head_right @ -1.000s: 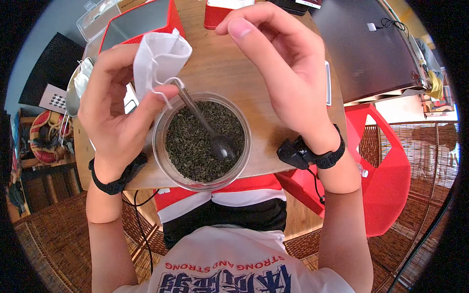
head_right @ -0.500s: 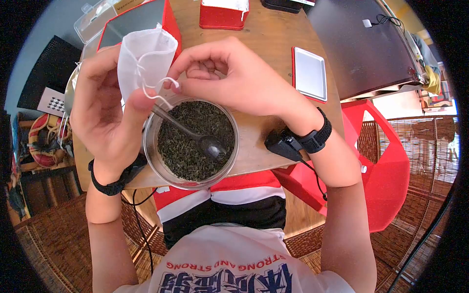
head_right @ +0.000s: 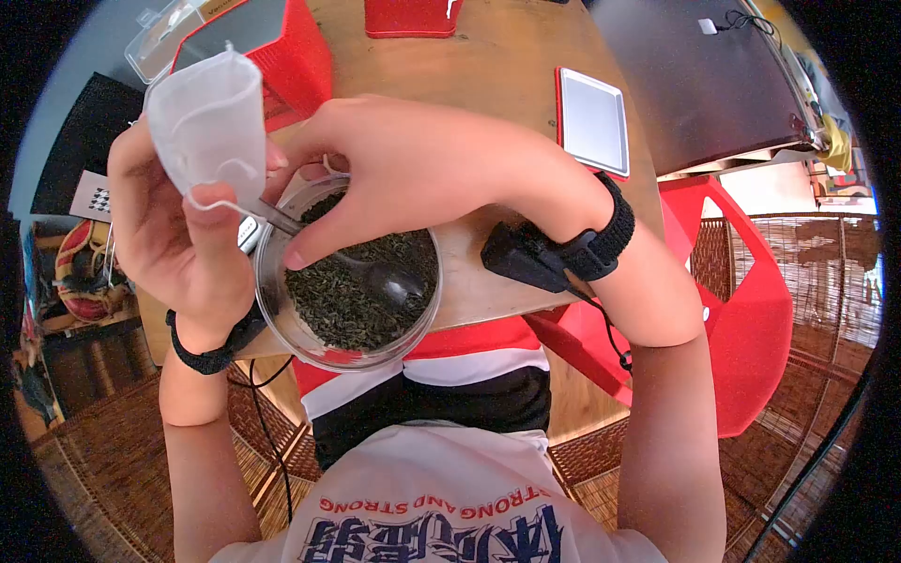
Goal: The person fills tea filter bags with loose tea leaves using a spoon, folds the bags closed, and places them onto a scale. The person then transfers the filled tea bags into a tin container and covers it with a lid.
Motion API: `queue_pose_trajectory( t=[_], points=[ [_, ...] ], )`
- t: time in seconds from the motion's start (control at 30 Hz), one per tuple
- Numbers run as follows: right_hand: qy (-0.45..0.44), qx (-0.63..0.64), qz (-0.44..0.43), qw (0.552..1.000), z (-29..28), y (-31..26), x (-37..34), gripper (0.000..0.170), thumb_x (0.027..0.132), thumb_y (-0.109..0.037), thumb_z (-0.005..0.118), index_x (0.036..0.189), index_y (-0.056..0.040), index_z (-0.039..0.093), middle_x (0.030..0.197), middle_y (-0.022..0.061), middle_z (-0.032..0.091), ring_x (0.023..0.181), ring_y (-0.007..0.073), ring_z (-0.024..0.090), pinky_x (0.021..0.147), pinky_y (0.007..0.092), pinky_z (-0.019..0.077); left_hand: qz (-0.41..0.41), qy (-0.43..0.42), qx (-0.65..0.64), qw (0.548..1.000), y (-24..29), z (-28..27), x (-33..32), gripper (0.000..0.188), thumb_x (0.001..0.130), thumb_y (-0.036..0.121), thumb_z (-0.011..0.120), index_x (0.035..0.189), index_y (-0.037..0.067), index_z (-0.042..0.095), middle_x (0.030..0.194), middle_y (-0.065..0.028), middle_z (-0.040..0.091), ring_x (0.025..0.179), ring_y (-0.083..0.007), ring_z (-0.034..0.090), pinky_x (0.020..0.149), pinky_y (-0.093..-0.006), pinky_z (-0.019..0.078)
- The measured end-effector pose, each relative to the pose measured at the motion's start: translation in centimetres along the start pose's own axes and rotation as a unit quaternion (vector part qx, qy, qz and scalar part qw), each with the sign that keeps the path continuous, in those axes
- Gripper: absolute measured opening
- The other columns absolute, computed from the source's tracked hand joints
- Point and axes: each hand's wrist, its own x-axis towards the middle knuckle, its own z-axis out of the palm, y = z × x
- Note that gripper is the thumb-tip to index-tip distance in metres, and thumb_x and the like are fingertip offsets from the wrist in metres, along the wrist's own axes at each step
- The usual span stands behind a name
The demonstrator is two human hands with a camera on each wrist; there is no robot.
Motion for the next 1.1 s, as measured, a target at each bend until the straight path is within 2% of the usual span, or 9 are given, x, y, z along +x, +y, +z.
queue_pose_trajectory(
  t=[0.2, 0.37, 0.47, 0.57, 0.77, 0.8, 0.93, 1.0, 1.1],
  points=[
    [0.075, 0.03, -0.044, 0.996, 0.3, 0.8, 0.0, 0.037, 0.08, -0.032, 0.084, 0.103, -0.0035, 0.077, 0.076, 0.0082, 0.062, 0.069, 0.0196, 0.053, 0.068, 0.032, 0.046, 0.04, 0.011, 0.053, 0.998, 0.0, -0.3, 0.4, 0.066, 0.102, 0.049, 0.062, 0.134, -0.008, 0.047, 0.108, -0.0196, 0.07, 0.085, -0.0229, 0.071, 0.08, -0.0337, 0.0569],
    [0.133, -0.039, -0.032, 0.99, -1.5, 0.6, -0.3, 0.023, 0.086, -0.019, 0.08, 0.095, 0.0013, 0.075, 0.068, -0.0011, 0.048, 0.067, 0.0063, 0.043, 0.06, 0.0272, 0.0363, 0.029, 0.021, 0.044, 0.998, -0.2, -0.4, 0.5, 0.066, 0.103, 0.048, 0.06, 0.135, -0.007, 0.047, 0.102, -0.0189, 0.071, 0.085, -0.0228, 0.071, 0.081, -0.0332, 0.0563],
    [0.136, -0.045, 0.003, 0.99, -2.7, 0.1, -1.2, 0.017, 0.087, -0.014, 0.08, 0.096, 0.0008, 0.075, 0.074, -0.0024, 0.061, 0.071, 0.0038, 0.047, 0.064, 0.0242, 0.0392, 0.064, -0.008, -0.035, 0.997, -0.3, -0.8, 0.4, 0.062, 0.104, 0.046, 0.059, 0.134, -0.007, 0.049, 0.103, -0.0194, 0.07, 0.085, -0.0222, 0.071, 0.079, -0.0328, 0.0563],
    [0.145, -0.081, 0.055, 0.985, -3.9, -0.9, -1.8, 0.016, 0.088, -0.012, 0.08, 0.097, 0.0004, 0.076, 0.075, -0.0049, 0.062, 0.076, 0.0034, 0.053, 0.073, 0.0232, 0.0437, 0.0, 0.028, 0.048, 0.998, -1.1, -0.9, 0.0, 0.055, 0.107, 0.041, 0.057, 0.132, -0.007, 0.05, 0.1, -0.0191, 0.071, 0.084, -0.0219, 0.071, 0.078, -0.0323, 0.0564],
    [0.187, -0.105, -0.023, 0.976, -5.1, -1.5, -3.6, 0.007, 0.09, 0.0, 0.075, 0.096, 0.0001, 0.072, 0.099, 0.0051, 0.071, 0.089, 0.0094, 0.063, 0.086, 0.0272, 0.0491, -0.001, -0.021, -0.097, 0.995, 0.9, 0.0, 1.7, 0.046, 0.108, 0.033, 0.055, 0.13, -0.007, 0.051, 0.096, -0.0181, 0.072, 0.083, -0.0225, 0.073, 0.078, -0.0319, 0.0571],
    [0.184, -0.112, -0.076, 0.974, -5.2, -1.2, -3.6, 0.006, 0.09, 0.003, 0.073, 0.096, 0.0016, 0.072, 0.097, 0.0071, 0.071, 0.084, 0.0121, 0.064, 0.08, 0.0271, 0.0506, -0.003, -0.029, -0.096, 0.995, 1.0, -0.1, 1.8, 0.045, 0.108, 0.032, 0.056, 0.13, -0.007, 0.052, 0.098, -0.0185, 0.072, 0.084, -0.023, 0.073, 0.078, -0.0323, 0.0573],
    [0.155, -0.154, -0.026, 0.976, -5.8, -2.6, -4.3, 0.006, 0.091, 0.002, 0.072, 0.096, 0.003, 0.072, 0.096, 0.0089, 0.072, 0.079, 0.0128, 0.064, 0.072, 0.0259, 0.0509, -0.011, -0.066, -0.067, 0.995, -0.4, -0.5, 1.1, 0.042, 0.106, 0.027, 0.059, 0.13, -0.007, 0.052, 0.102, -0.0197, 0.073, 0.087, -0.0244, 0.074, 0.08, -0.0338, 0.058],
    [0.151, -0.189, -0.11, 0.964, -5.7, -2.2, -4.2, 0.008, 0.093, 0.0, 0.069, 0.098, 0.0037, 0.073, 0.095, 0.0097, 0.072, 0.074, 0.0116, 0.063, 0.067, 0.0248, 0.0501, -0.014, -0.063, -0.089, 0.994, -0.4, -0.3, 1.0, 0.042, 0.106, 0.026, 0.061, 0.13, -0.007, 0.051, 0.104, -0.0199, 0.073, 0.088, -0.0247, 0.074, 0.081, -0.034, 0.0581],
    [0.174, -0.191, -0.049, 0.965, -5.6, -3.3, -4.7, 0.01, 0.095, -0.002, 0.067, 0.099, 0.0046, 0.073, 0.095, 0.011, 0.073, 0.075, 0.0121, 0.063, 0.068, 0.0249, 0.0501, -0.014, -0.047, -0.11, 0.993, -1.9, -0.2, 0.2, 0.043, 0.104, 0.024, 0.063, 0.131, -0.006, 0.051, 0.108, -0.0195, 0.072, 0.088, -0.0247, 0.074, 0.08, -0.0342, 0.0583]
  ],
)
